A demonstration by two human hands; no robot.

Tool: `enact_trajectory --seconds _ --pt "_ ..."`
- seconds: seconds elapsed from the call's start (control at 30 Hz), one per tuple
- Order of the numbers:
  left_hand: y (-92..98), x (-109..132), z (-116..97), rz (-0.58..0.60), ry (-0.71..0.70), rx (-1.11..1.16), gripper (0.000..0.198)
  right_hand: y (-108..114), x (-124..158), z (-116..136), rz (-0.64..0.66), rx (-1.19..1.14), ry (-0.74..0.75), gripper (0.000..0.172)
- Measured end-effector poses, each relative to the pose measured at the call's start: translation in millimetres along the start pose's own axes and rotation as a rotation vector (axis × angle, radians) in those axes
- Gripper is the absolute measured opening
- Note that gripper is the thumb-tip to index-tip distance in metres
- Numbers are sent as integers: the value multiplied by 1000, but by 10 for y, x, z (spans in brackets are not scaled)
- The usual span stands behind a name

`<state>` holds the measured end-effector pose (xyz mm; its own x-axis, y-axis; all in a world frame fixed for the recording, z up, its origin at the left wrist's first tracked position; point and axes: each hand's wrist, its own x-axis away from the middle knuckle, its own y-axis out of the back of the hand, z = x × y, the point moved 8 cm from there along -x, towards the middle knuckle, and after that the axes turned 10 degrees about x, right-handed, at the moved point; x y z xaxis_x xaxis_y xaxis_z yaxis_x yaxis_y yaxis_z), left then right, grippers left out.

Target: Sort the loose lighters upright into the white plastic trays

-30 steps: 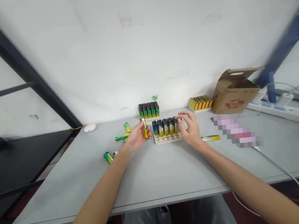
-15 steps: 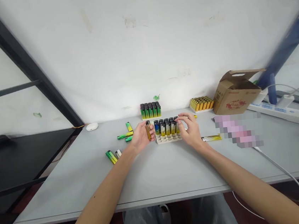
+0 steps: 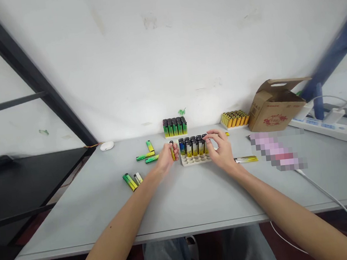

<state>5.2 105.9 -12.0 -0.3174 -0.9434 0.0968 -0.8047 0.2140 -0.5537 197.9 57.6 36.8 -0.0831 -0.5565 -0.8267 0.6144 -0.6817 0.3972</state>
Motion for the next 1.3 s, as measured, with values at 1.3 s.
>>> enact_trajectory --seconds 1.3 --pt "-197 91 10 154 5 72 27 -17 0 -5 49 -8 -26 18"
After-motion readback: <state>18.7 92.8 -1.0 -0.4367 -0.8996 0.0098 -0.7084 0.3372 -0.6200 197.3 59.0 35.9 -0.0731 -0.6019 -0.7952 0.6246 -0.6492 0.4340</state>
